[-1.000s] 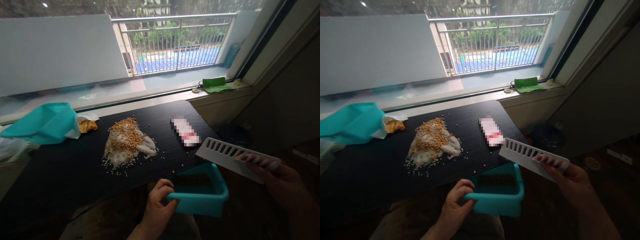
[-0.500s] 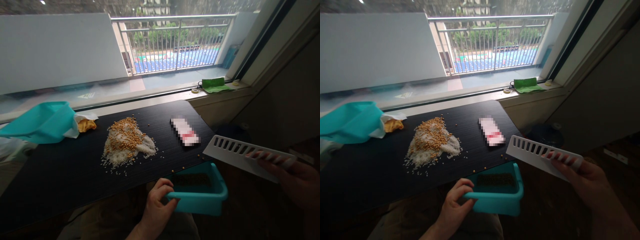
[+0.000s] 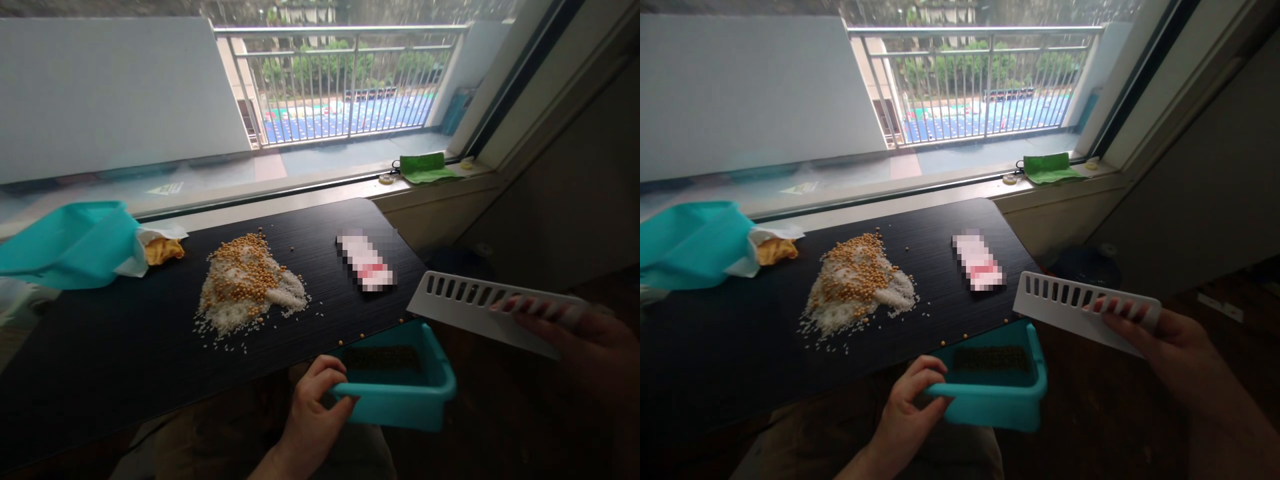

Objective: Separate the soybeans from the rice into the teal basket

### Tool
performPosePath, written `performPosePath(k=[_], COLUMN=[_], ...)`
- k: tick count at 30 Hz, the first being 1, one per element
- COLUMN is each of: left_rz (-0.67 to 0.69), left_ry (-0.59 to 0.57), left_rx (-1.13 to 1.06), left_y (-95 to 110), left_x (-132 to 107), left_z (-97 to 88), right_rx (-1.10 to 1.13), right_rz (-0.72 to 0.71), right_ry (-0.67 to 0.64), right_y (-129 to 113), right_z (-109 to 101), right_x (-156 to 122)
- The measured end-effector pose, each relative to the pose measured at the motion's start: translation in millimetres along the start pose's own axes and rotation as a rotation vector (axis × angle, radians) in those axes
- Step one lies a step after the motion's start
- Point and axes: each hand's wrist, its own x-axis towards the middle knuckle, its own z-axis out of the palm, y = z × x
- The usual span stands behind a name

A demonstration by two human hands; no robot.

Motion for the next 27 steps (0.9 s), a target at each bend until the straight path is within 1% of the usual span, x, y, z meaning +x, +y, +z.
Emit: performPosePath(k=[1, 3, 5, 6, 7, 9, 11, 16, 19, 21, 24, 27], left_rz=[-0.001, -0.004, -0.007, -0.009, -0.009, -0.01, -0.012, -0.014, -0.017, -0.018, -0.018, -0.017], left_ry=[-0.001, -0.004, -0.006, -0.008, -0.009, -0.011, -0.013, -0.017, -0.01, -0.008, -0.009, -0.008], left_rx=[0.0, 0.0, -0.002, -0.004, -0.006, -0.009, -0.011, -0.017, -0.019, -0.021, -0.024, -0.027], left_y=[0, -1, -1, -1, -2, -2, -2, -1, 0, 0, 0, -1], left_x=[0, -1, -1, -1, -1, -1, 0, 0, -1, -1, -1, -1], left_z=[0.0, 0.2, 0.6, 0.9, 1.2, 1.7, 1.9, 1.4, 1.2, 1.0, 1.0, 1.1], right_rx=[-0.002, 0.002, 0.023, 0.038, 0.064, 0.099, 0.1, 0.02, 0.015, 0.008, 0.009, 0.098], right_rz=[0.023, 0.034, 0.006, 0.001, -0.025, -0.063, -0.073, -0.058, -0.035, -0.015, -0.054, -0.095], right_ry=[0.005, -0.032, -0.128, -0.153, -0.152, -0.082, -0.037, -0.068, -0.098, -0.145, -0.186, -0.267], right_y=[-1, 2, 12, 17, 21, 24, 20, -1, -7, -8, -3, 6], right_z=[0, -4, -11, -14, -17, -19, -15, 2, 5, 3, 3, 11], right_x=[0, 2, 7, 9, 11, 11, 9, -1, -4, -5, -4, -3])
